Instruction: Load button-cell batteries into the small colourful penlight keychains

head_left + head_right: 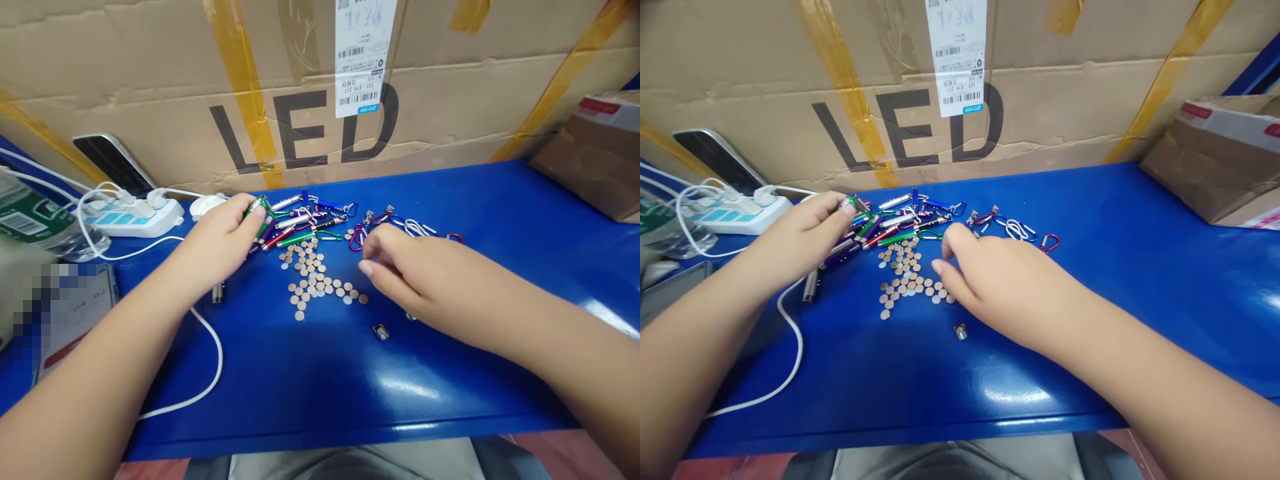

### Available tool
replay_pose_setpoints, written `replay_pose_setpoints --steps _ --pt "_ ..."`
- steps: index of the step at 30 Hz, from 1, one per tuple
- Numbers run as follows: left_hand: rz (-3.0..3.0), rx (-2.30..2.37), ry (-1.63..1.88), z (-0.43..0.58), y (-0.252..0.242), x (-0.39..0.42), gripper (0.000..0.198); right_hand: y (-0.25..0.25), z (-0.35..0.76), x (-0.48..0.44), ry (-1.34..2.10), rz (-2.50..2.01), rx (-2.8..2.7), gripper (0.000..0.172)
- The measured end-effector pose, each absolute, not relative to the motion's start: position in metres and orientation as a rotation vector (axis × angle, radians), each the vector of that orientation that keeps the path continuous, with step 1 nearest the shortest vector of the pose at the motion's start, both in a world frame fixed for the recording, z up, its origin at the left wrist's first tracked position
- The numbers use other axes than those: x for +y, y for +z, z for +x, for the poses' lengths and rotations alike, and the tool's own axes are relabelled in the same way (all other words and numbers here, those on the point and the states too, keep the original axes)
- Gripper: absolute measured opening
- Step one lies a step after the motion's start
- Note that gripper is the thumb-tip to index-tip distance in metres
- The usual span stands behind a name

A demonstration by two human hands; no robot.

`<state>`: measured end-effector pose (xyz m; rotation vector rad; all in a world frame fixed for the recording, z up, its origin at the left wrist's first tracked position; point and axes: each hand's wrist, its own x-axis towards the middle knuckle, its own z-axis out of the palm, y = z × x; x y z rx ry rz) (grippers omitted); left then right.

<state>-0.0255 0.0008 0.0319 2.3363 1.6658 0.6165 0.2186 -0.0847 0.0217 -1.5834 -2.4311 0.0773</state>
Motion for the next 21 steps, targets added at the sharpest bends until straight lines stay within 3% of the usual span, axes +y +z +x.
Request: replay_pose_setpoints --steps 7,12,16,21 --pt "2.43 1.749 0.564 -0.048 0.022 0.032 0.047 0.016 0.224 -0.084 0.168 -1.575 -2.492 0.033" --pt "2.592 1.749 0.39 -0.055 0.038 0.017 0.018 0.017 0.224 -0.086 0.134 -1.565 -2.549 0.025" --pt "2.51 1.77 0.02 -0.058 0.034 0.007 0.018 0.015 0.225 -0.086 0.107 -1.509 -2.577 0.013" --pt "2.514 1.804 0.01 -0.062 0.02 0.012 0.01 0.008 0.226 -0.081 0.139 -1.461 -2.587 0.01"
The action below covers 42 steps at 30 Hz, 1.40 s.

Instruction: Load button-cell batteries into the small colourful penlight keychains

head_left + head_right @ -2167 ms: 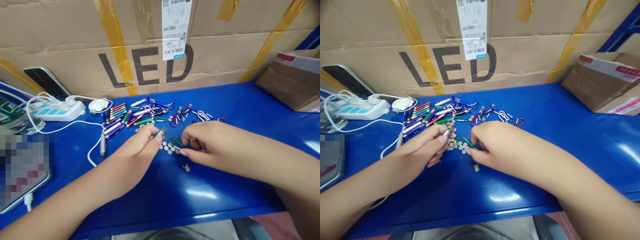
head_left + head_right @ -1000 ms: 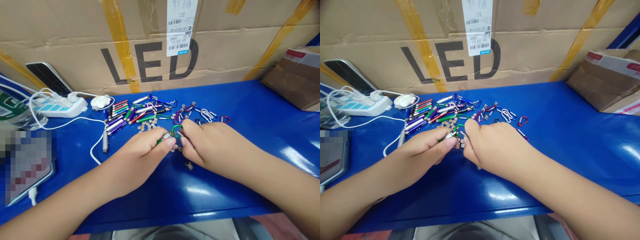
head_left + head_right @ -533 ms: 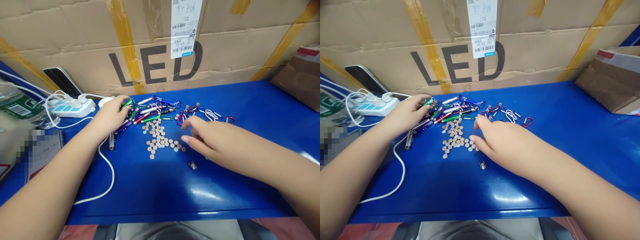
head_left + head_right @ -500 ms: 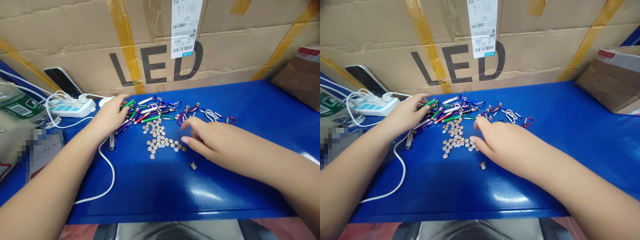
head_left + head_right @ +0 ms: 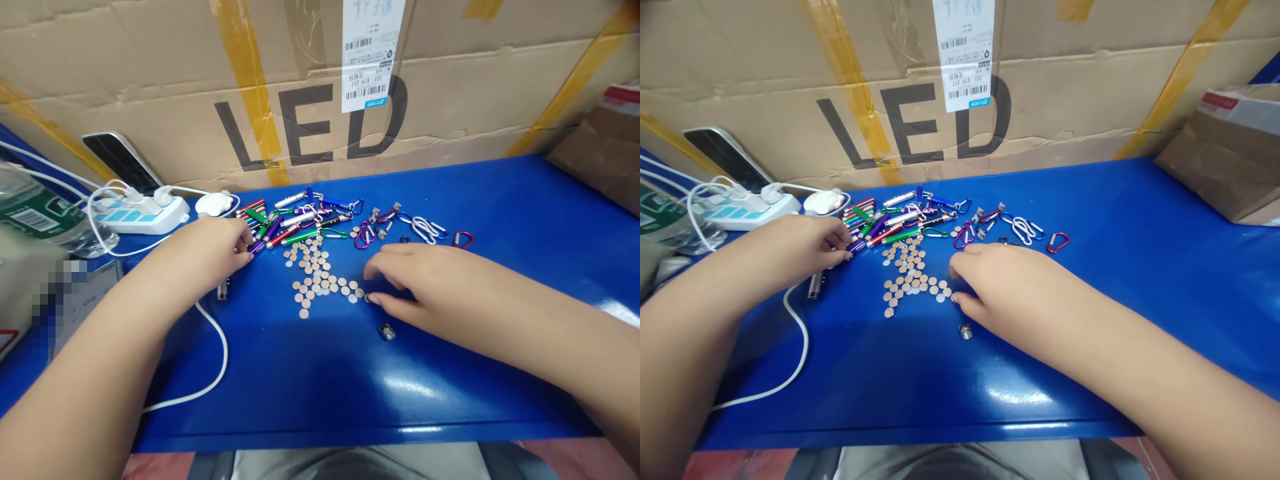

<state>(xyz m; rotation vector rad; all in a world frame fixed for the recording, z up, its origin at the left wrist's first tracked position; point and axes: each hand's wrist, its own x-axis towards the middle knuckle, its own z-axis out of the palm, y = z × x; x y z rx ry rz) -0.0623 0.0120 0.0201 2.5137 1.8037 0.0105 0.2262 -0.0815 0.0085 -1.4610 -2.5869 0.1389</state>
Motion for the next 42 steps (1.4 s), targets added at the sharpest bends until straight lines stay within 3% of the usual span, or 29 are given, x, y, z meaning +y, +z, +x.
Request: replay_pose_setpoints --steps 4,8,13,24,34,42 --pt "2.554 1.806 -0.101 -0.058 0.028 0.009 0.012 0.003 0.226 -0.079 0.196 -1.454 -2.599 0.01" --pt "2.614 1.792 0.114 -0.043 0.044 -0.006 0.019 0.0 0.224 -0.079 0.23 -1.463 -2.607 0.008" --pt "2.575 1.337 0.409 -0.021 0.045 -0.029 0.019 0.01 0.221 -0.081 0.179 -1.403 -2.533 0.007" --pt "2.855 0.889 0.515 0.001 0.031 -0.056 0.014 0.024 0.21 -0.097 -0.064 -1.073 -2.35 0.016" --pt "2.973 0.849 0.635 -0.001 0.031 -0.056 0.014 0.024 0.213 -0.096 -0.064 -1.07 -2.367 0.013" --pt "2.984 0.947 0.636 -0.002 0.023 -0.049 0.012 0.004 0.215 -0.079 0.12 -1.426 -2.523 0.009"
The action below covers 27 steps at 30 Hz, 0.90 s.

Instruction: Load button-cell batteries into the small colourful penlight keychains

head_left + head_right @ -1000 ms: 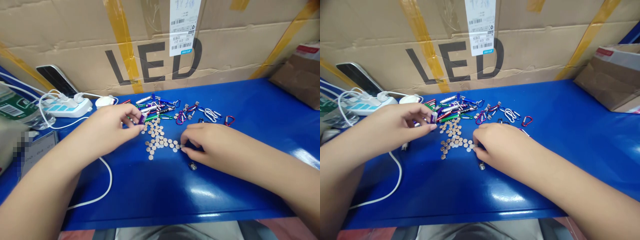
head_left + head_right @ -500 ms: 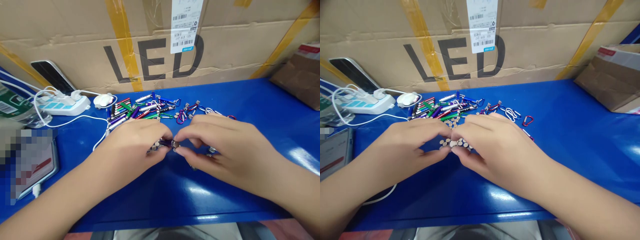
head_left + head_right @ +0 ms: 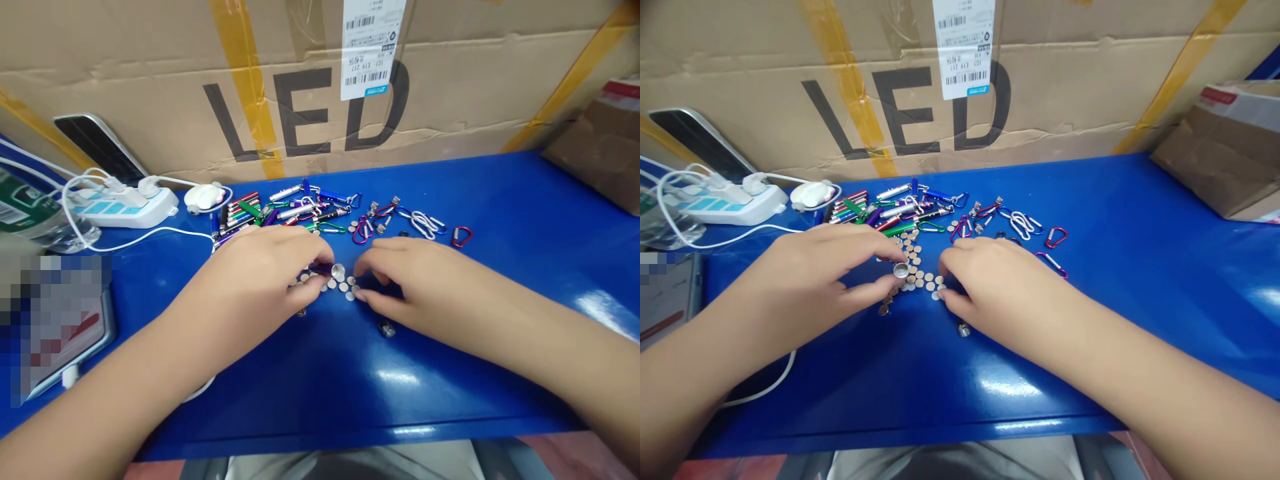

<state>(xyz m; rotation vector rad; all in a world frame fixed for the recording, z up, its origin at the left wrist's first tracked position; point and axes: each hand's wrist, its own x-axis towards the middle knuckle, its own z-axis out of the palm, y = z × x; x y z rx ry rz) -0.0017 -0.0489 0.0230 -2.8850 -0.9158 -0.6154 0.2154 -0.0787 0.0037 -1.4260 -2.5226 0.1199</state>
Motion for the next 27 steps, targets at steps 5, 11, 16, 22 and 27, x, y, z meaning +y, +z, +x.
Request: replay_pose_setpoints --steps 5,11,16,22,27 --pt "-2.89 -0.948 -0.582 -0.002 0.024 -0.051 0.014 -0.003 0.211 -0.074 0.184 -1.467 -2.56 0.009" --pt "-2.901 -0.984 -0.511 -0.003 0.025 -0.051 0.016 0.008 0.214 -0.077 0.12 -1.336 -2.464 0.011" --pt "-2.943 -0.972 -0.486 0.0 0.028 -0.052 0.018 0.02 0.212 -0.087 -0.008 -1.122 -2.364 0.019" --pt "-2.979 -0.974 -0.49 0.002 0.031 -0.055 0.02 0.018 0.208 -0.092 -0.06 -1.108 -2.382 0.02" --pt "-2.976 -0.966 -0.56 0.001 0.027 -0.053 0.018 0.019 0.21 -0.09 -0.005 -1.158 -2.355 0.019"
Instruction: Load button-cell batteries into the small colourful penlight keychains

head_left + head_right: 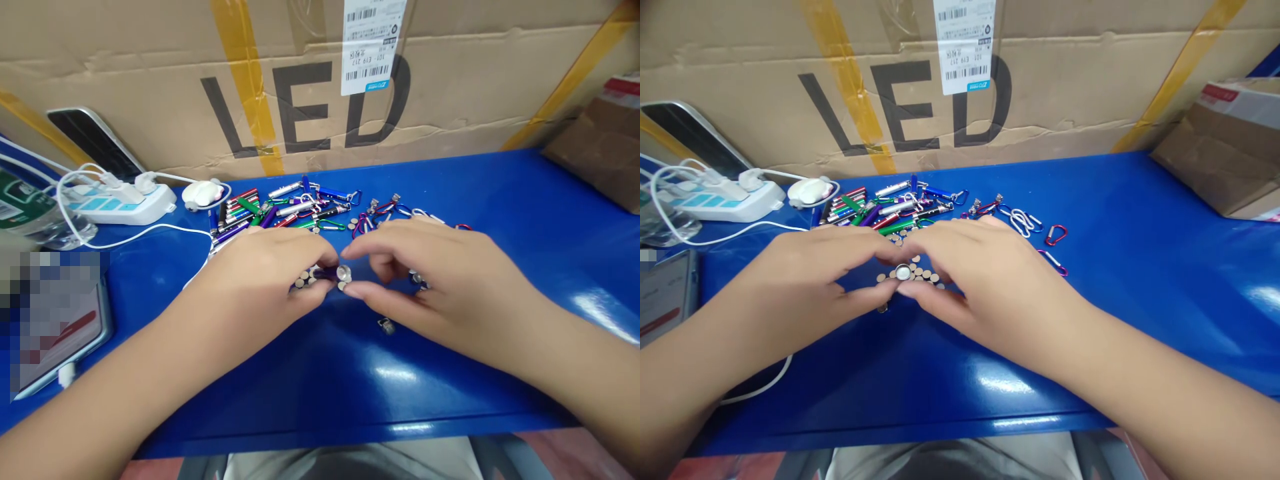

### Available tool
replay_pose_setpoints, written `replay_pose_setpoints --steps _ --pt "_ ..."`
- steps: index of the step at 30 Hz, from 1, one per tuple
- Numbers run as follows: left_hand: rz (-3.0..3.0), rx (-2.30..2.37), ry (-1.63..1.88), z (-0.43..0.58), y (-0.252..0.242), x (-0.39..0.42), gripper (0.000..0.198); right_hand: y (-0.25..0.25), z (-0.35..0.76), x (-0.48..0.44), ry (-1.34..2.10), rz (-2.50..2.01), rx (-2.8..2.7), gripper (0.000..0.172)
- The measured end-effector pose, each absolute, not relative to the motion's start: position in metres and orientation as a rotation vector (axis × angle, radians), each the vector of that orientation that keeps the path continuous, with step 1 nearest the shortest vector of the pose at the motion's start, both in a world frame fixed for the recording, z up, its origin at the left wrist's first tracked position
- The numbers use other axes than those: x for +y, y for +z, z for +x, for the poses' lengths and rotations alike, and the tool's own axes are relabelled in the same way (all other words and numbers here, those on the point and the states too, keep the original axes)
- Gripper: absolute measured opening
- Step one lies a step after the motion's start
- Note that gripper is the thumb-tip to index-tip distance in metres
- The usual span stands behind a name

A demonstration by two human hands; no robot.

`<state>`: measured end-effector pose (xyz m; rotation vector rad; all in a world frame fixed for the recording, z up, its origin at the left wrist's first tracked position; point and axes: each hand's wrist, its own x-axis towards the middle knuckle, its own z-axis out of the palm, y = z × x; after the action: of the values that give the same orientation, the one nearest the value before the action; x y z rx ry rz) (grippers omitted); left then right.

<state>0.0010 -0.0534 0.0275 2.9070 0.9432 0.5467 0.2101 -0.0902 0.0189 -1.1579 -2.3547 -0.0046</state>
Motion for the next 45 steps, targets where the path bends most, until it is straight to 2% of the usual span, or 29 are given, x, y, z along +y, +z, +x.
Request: replay_pose_setpoints --steps 6,10,14,21,30,39,45 --pt "2.875 1.091 0.475 0.0 0.026 -0.05 0.016 0.005 0.219 -0.076 0.104 -1.392 -2.484 0.01" --pt "2.87 1.117 0.45 0.0 0.026 -0.05 0.018 -0.004 0.216 -0.071 0.157 -1.422 -2.547 0.011" --pt "2.88 1.087 0.455 0.0 0.025 -0.05 0.018 -0.003 0.211 -0.072 0.219 -1.464 -2.555 0.005" --pt "2.874 1.097 0.401 0.0 0.025 -0.05 0.019 0.001 0.209 -0.074 0.339 -1.579 -2.507 0.008" --pt "2.897 1.044 0.349 0.004 0.024 -0.052 0.018 0.024 0.212 -0.085 0.74 -1.346 -2.168 0.014" --pt "2.934 1.005 0.373 0.004 0.022 -0.054 0.015 0.015 0.209 -0.085 0.688 -1.333 -2.031 0.007" --pt "2.92 1.074 0.411 0.0 0.024 -0.05 0.016 0.009 0.214 -0.077 0.4 -1.341 -2.276 0.008"
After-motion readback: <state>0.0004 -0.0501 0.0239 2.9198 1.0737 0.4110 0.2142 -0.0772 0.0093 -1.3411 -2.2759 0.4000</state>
